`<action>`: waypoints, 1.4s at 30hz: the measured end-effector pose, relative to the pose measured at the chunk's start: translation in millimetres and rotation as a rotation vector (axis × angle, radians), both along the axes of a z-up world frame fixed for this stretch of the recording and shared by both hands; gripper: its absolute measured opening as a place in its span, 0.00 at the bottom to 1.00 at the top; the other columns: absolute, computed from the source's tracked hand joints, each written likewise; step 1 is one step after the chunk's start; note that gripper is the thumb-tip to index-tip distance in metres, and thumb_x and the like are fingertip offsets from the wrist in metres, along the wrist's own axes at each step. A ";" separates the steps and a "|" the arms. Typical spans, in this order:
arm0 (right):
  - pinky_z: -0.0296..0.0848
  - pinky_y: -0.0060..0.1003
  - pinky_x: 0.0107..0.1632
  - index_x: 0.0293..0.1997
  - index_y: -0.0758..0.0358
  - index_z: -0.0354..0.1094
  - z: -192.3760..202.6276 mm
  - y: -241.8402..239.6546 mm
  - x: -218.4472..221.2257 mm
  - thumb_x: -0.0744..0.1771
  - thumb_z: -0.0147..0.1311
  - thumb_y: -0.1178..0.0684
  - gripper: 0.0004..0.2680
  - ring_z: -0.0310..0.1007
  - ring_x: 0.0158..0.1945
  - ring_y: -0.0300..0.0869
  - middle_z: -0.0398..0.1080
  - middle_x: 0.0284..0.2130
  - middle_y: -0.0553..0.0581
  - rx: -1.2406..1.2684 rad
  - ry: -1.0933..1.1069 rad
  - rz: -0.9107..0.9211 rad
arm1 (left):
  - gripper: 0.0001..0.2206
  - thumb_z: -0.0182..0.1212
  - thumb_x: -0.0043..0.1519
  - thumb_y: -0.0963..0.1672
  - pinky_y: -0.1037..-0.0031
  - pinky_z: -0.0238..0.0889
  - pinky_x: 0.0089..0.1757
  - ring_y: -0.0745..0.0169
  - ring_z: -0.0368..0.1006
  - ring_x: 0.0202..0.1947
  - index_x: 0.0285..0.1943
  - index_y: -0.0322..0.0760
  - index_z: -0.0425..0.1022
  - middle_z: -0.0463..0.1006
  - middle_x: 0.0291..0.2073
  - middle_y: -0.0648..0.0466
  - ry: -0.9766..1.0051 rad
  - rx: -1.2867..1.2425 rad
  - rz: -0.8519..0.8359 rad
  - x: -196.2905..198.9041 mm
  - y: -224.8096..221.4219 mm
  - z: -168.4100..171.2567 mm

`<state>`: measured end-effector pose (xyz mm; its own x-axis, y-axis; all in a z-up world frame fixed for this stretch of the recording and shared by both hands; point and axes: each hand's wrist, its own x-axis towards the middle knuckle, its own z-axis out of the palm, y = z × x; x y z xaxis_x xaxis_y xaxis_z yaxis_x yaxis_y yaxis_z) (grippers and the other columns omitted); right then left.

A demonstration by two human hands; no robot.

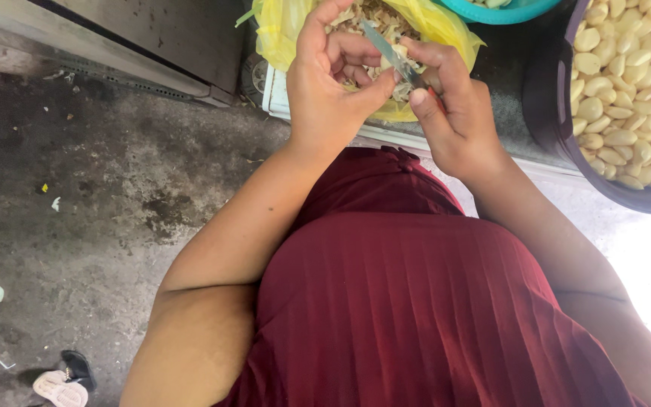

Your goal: The person peels garlic cloves one by one using a small knife with an orange handle. The peeled cloves are placed into a purple bowl, and the skins are discarded into a yellow plastic bag. The task is performed continuously from a first-person perspective.

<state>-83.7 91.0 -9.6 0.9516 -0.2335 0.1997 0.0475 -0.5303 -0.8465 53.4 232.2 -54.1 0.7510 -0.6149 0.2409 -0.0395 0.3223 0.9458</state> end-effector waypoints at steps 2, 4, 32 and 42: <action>0.61 0.30 0.37 0.71 0.65 0.57 -1.9 0.1 -0.2 0.76 0.48 0.56 0.14 0.59 0.29 0.34 0.63 0.27 0.51 -0.005 0.006 -0.025 | 0.37 0.76 0.60 0.33 0.83 0.72 0.41 0.73 0.76 0.41 0.75 0.35 0.56 0.79 0.41 0.52 -0.042 0.013 0.005 -2.4 0.3 0.6; 0.61 0.30 0.38 0.70 0.65 0.58 -4.7 0.5 -1.1 0.76 0.48 0.56 0.13 0.59 0.29 0.34 0.62 0.27 0.51 -0.024 0.004 -0.049 | 0.36 0.76 0.61 0.33 0.83 0.73 0.41 0.73 0.77 0.41 0.75 0.35 0.56 0.79 0.41 0.52 -0.035 0.003 0.007 -3.7 0.2 0.5; 0.65 0.38 0.38 0.71 0.66 0.54 -16.0 -17.1 12.4 0.75 0.49 0.61 0.14 0.69 0.30 0.45 0.66 0.27 0.57 -0.195 0.119 -0.073 | 0.35 0.74 0.62 0.33 0.75 0.75 0.56 0.65 0.79 0.49 0.72 0.32 0.51 0.78 0.49 0.51 -0.231 0.074 0.108 16.5 5.1 -20.0; 0.65 0.37 0.37 0.76 0.64 0.52 -9.1 -9.6 11.4 0.73 0.52 0.61 0.20 0.66 0.29 0.44 0.65 0.26 0.56 -0.149 0.170 -0.069 | 0.30 0.71 0.63 0.32 0.74 0.77 0.56 0.64 0.80 0.51 0.69 0.33 0.55 0.79 0.49 0.52 -0.204 0.087 0.072 17.7 3.6 -24.2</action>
<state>-72.3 81.4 -18.7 0.9574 -0.2789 0.0755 -0.1293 -0.6472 -0.7512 71.2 235.8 -78.3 0.7350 -0.5864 0.3405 -0.2527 0.2291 0.9400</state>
